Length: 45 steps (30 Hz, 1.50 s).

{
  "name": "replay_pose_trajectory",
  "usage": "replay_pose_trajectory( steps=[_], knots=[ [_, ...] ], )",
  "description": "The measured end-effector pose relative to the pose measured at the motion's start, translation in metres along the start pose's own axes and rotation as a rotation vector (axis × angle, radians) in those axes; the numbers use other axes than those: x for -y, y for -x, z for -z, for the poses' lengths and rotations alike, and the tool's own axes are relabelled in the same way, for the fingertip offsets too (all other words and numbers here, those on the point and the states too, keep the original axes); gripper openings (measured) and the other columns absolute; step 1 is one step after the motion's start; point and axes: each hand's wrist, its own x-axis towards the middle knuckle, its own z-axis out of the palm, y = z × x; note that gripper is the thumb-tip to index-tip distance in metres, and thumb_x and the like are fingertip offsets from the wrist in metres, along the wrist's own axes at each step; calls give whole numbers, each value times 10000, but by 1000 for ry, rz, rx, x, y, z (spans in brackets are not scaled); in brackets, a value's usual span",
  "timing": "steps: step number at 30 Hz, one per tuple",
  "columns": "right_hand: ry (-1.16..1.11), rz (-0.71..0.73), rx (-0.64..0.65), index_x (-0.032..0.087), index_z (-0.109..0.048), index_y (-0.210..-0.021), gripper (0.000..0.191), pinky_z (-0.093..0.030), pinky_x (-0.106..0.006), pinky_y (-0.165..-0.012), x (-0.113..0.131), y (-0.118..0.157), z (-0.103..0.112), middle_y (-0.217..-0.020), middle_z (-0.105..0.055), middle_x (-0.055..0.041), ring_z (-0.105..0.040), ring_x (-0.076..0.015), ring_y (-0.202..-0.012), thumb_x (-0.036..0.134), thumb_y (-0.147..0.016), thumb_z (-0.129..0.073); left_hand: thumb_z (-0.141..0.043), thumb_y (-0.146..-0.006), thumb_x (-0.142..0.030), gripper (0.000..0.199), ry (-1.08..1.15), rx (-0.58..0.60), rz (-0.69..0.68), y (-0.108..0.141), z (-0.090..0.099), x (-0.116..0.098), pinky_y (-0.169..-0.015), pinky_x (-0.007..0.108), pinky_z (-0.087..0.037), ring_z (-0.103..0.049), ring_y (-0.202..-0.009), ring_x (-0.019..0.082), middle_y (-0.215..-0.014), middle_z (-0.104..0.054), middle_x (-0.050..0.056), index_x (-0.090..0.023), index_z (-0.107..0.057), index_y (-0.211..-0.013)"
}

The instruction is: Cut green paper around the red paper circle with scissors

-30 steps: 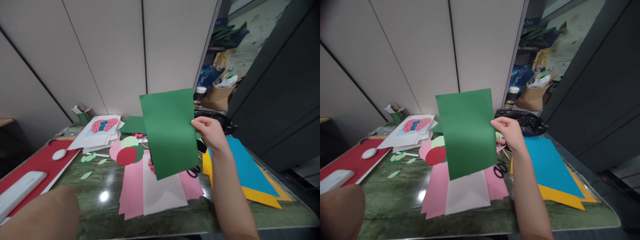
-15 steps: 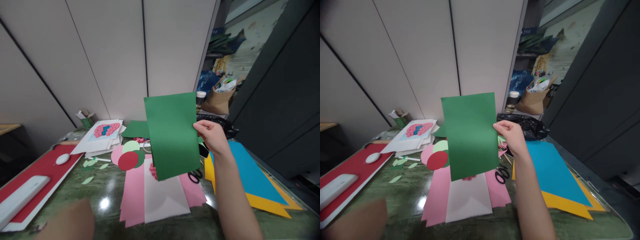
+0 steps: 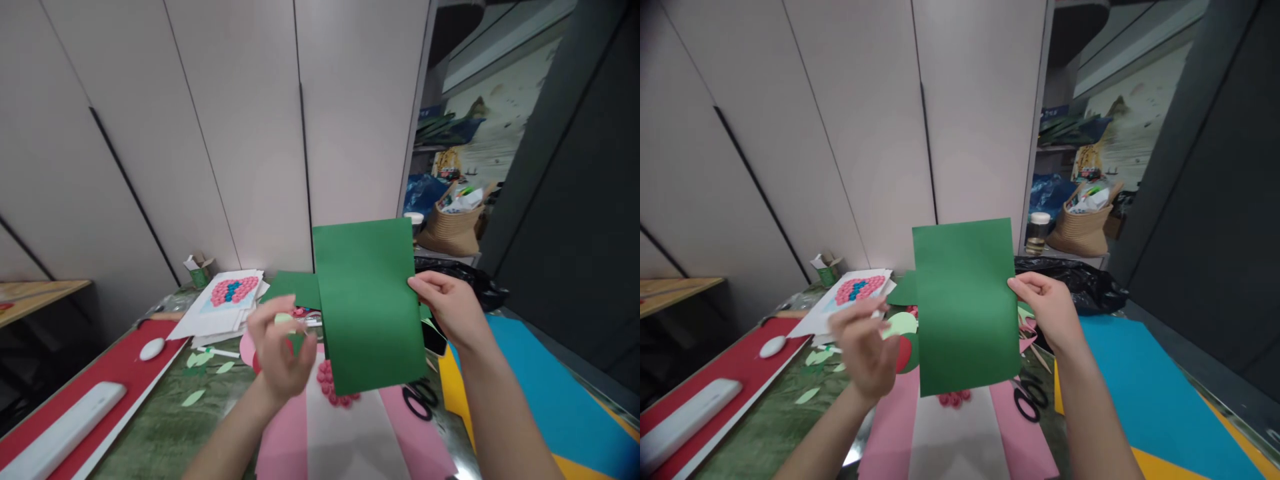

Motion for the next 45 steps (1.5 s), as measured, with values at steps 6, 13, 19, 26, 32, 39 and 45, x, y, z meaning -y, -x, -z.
replay_pose_trajectory(
  steps=[6, 13, 19, 26, 32, 39, 45],
  knots=[
    [92, -1, 17, 165, -654, -709, 245, -365, -216, -464, -5, -2, -11, -597, -607, -8, -501, -118, -530, 393, -637, -702, -582, -765, -289, 364, 355, 424, 464, -16, -13, 12, -806, 329, -471, -495, -1073, 215, -1353, -330, 68, -287, -509, -1121],
    [105, -1, 61, 171, -654, -729, 241, -403, -239, -504, -9, 0, -20, -636, -613, -22, -535, -150, -576, 395, -651, -697, -599, -743, -233, 564, 341, 533, 470, -12, -11, 14, -784, 364, -488, -515, -977, 224, -1189, -467, 68, -330, -430, -1273],
    [121, 1, 120, 172, -662, -688, 221, -410, -243, -573, -7, 3, -21, -684, -620, -26, -538, -156, -645, 391, -676, -678, -612, -734, -236, 615, 350, 491, 500, -13, -7, 17, -684, 339, -504, -528, -819, 185, -1163, -452, 74, -331, -390, -1300],
    [102, 12, 142, 171, -646, -653, 201, -412, -253, -586, -10, 3, -20, -637, -586, -11, -517, -146, -615, 367, -687, -676, -639, -720, -233, 654, 398, 492, 548, -13, -6, 21, -611, 286, -473, -474, -713, 129, -1129, -428, 61, -351, -369, -1304],
    [49, 61, 112, 187, -644, -636, 160, -405, -248, -534, -9, 5, -19, -603, -572, 0, -510, -142, -568, 338, -669, -690, -674, -692, -282, 665, 569, 445, 516, -12, -11, 26, -783, 363, -486, -496, -1010, 238, -1266, -386, 57, -338, -384, -1288],
    [-74, 68, 8, 210, -668, -719, 154, -432, -258, -530, -4, 10, -21, -630, -630, -11, -558, -163, -588, 332, -639, -716, -639, -724, -237, 636, 483, 549, 469, -6, -12, 30, -816, 377, -473, -510, -994, 223, -1213, -430, 71, -334, -380, -1296],
    [-14, 52, -84, 197, -676, -676, 167, -404, -243, -499, -9, 5, -20, -653, -640, -11, -547, -143, -565, 347, -623, -727, -613, -738, -229, 675, 294, 675, 434, -7, -8, 26, -833, 356, -456, -402, -1164, 251, -1311, -389, 44, -384, -309, -1320]
  ],
)
